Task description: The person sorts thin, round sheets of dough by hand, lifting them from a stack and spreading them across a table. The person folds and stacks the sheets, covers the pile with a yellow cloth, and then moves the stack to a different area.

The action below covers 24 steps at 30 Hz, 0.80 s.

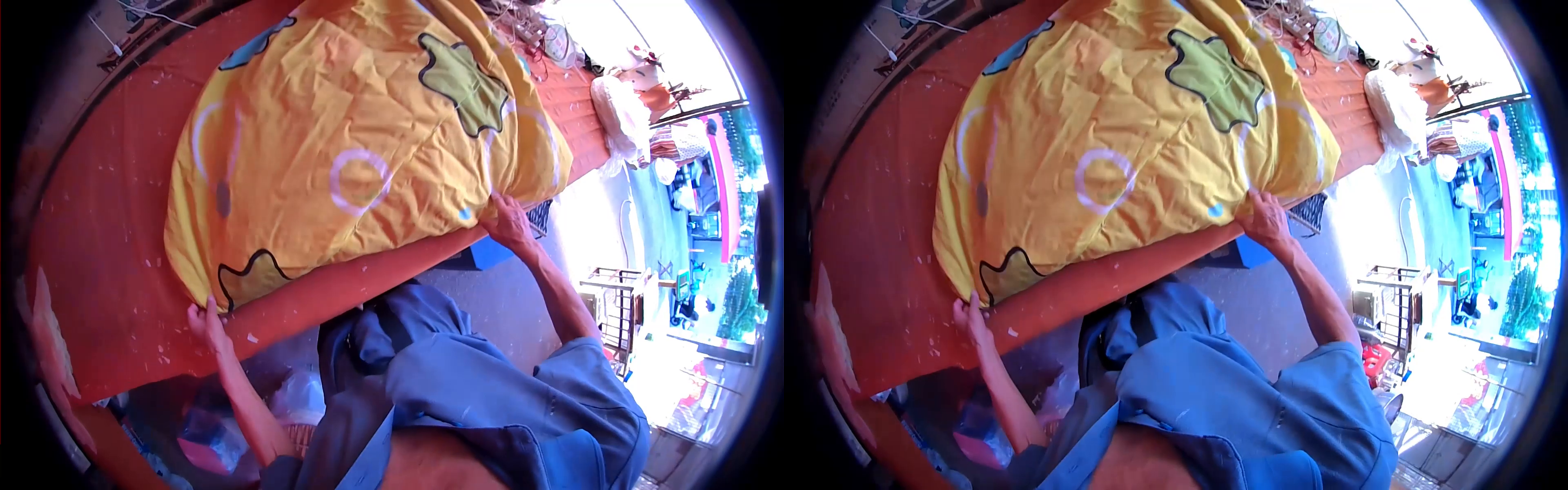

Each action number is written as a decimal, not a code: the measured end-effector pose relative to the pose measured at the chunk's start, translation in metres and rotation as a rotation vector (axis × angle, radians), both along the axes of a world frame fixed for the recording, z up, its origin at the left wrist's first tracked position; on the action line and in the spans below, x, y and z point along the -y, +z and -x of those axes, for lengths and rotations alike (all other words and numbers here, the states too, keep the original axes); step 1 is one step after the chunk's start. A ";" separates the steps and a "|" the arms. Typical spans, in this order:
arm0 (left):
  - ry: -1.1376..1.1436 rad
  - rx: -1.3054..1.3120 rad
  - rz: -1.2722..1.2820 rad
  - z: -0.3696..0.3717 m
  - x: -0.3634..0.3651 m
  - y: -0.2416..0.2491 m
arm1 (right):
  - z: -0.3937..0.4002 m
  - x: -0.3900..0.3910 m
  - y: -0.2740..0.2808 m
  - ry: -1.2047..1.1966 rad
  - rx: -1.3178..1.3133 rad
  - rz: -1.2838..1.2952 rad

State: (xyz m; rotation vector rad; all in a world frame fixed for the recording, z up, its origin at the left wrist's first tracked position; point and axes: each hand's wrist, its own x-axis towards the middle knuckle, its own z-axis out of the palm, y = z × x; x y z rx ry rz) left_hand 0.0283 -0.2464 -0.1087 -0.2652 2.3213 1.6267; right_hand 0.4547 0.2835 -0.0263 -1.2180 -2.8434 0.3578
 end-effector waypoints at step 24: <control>0.137 -0.804 -1.152 -0.247 -0.036 0.368 | 0.334 0.342 0.054 1.429 -0.445 0.257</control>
